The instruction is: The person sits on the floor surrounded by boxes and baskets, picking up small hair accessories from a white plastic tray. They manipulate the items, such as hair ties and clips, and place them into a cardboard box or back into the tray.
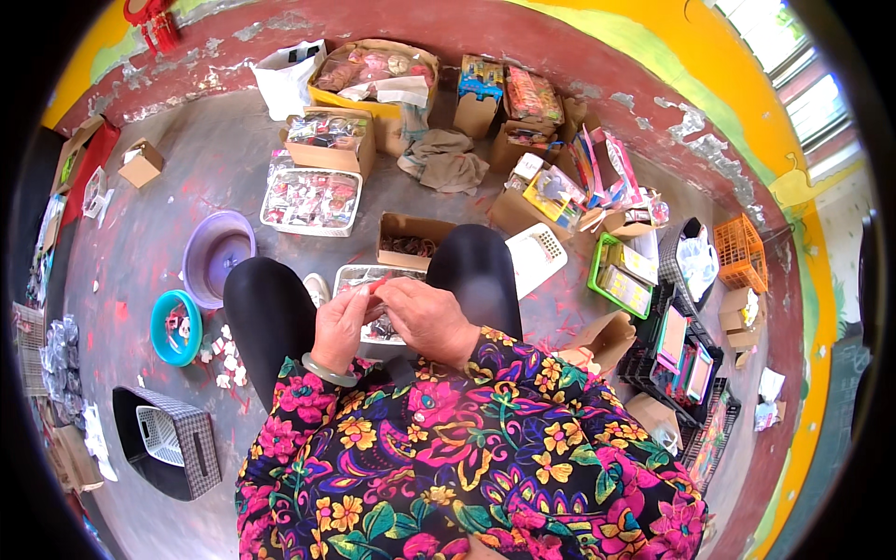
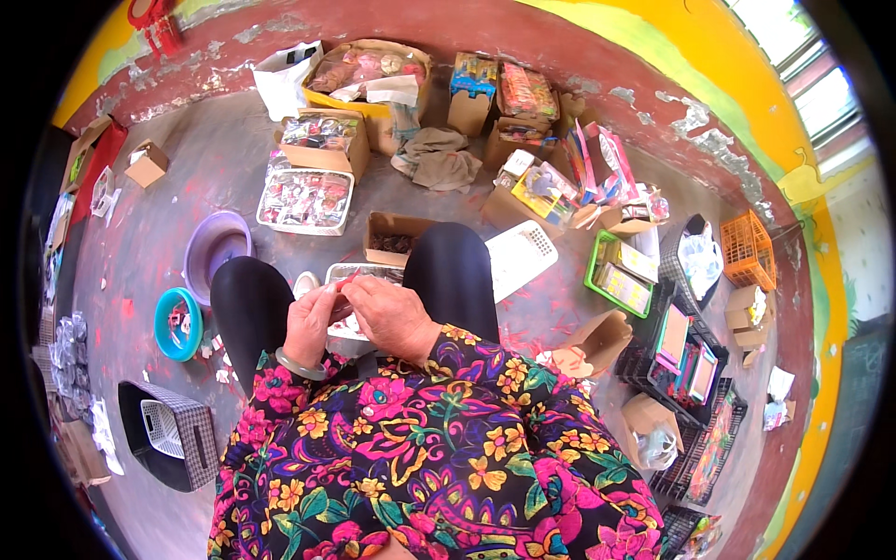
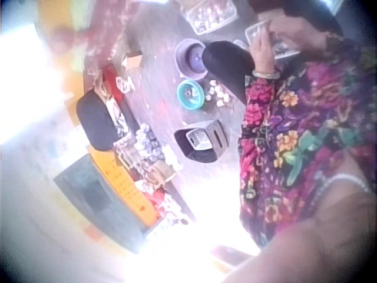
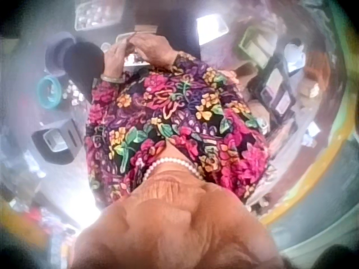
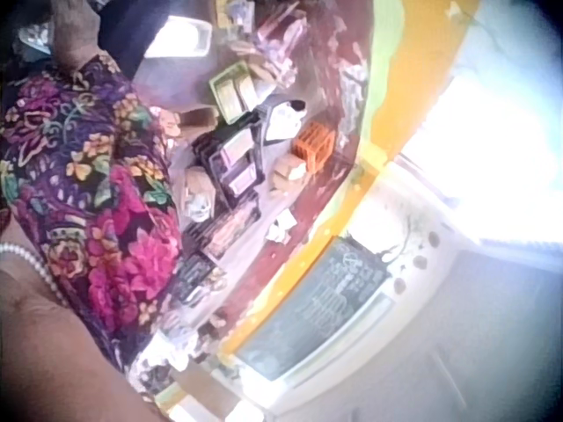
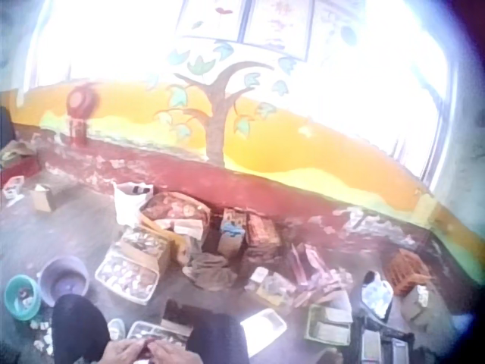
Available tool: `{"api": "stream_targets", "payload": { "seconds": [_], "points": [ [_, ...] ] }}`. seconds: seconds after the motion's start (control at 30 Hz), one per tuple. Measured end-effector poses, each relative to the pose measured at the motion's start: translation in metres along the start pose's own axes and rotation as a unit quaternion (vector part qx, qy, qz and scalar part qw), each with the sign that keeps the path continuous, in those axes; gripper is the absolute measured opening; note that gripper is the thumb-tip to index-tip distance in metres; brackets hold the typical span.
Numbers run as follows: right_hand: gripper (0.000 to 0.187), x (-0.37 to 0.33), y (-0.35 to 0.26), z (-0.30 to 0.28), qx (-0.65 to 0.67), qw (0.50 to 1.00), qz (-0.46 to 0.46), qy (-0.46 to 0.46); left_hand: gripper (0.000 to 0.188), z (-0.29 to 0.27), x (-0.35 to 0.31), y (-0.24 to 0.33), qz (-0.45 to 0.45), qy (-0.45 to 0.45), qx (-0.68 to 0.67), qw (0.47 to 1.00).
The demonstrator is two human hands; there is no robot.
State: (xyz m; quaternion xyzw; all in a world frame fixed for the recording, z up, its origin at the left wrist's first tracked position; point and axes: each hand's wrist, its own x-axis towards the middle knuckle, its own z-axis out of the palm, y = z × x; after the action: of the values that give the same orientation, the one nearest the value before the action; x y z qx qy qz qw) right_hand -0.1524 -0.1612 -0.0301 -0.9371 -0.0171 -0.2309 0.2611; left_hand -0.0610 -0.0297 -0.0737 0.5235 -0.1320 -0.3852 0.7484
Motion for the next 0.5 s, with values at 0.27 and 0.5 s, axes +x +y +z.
{"api": "stream_targets", "payload": {
  "seconds": [0.27, 0.5],
  "points": [
    [0.018, 0.0007, 0.0031, -0.0007, 0.022, 1.000, 0.019, 0.005, 0.029, -0.0003, 0.0008, -0.0025, 0.009, -0.006, 0.025, 1.000],
    [0.015, 0.0000, 0.0045, -0.0015, 0.042, 0.999, 0.003, -0.011, 0.028, -0.0003, 0.0016, -0.0069, 0.048, -0.034, 0.057, 0.997]
  ]
}}
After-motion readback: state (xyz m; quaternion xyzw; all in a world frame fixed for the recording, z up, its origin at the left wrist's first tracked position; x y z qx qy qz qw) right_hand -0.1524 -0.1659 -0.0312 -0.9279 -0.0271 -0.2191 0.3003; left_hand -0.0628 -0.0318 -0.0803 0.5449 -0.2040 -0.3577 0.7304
